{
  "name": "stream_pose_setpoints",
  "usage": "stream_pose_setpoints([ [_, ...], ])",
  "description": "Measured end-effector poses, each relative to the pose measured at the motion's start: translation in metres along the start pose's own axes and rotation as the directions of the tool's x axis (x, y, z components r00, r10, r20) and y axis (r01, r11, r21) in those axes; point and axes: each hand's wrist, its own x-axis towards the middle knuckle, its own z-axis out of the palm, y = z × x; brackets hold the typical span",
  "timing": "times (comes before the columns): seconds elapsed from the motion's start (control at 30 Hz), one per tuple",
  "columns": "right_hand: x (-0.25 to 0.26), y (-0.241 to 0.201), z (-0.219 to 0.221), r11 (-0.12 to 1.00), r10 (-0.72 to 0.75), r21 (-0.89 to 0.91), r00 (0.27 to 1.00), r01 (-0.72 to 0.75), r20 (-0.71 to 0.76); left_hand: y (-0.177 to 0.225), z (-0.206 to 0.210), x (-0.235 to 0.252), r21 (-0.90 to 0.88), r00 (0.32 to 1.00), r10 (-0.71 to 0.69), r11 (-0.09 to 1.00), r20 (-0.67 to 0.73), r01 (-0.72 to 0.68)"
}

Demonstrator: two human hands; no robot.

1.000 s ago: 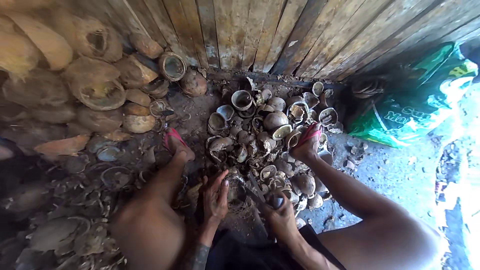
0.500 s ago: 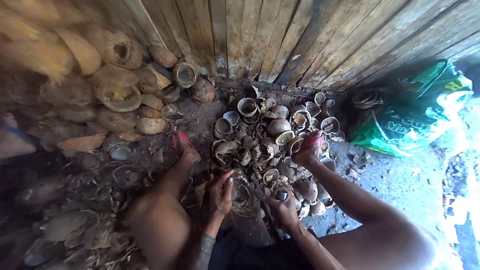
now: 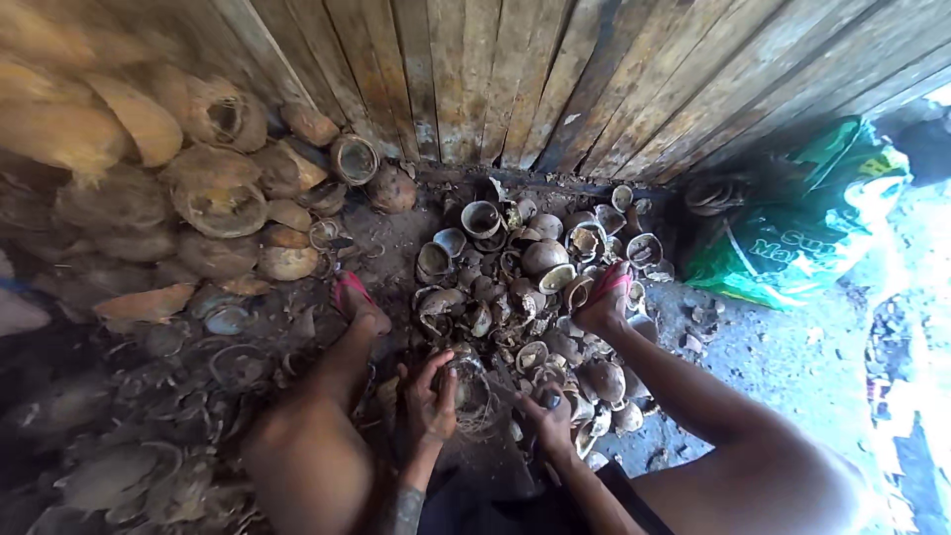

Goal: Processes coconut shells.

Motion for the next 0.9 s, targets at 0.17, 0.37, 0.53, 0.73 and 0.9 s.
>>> stream_pose_setpoints([
  [0.17,0.022,-0.021,-0.002,0.974,-0.161,-0.137,0.977,0.181,0.142,0.005,-0.011,0.003,0.026,0.997,-0.049,0.999,0.059,0.048],
  [0.37,-0.071,-0.064,0.003,0.992,0.099,-0.074,0.993,-0.104,-0.063,0.011,-0.001,-0.004,0.076,0.999,-0.026,0.997,0.036,0.023],
  [0.53,-0.066,-0.058,0.031,0.987,0.159,0.066,0.974,-0.15,-0.164,0.008,0.006,-0.016,0.097,0.997,-0.025,0.995,-0.073,0.032],
  [0.73,-0.003,-0.003,0.006,1.0,0.03,0.003,0.999,-0.03,-0.04,-0.003,0.005,-0.006,-0.041,0.999,0.003,0.999,-0.04,-0.004],
  [0.9,0.038,-0.01,-0.001,0.977,-0.151,-0.11,0.961,0.181,0.233,0.001,-0.014,-0.005,0.045,0.998,-0.041,0.998,0.045,0.039],
])
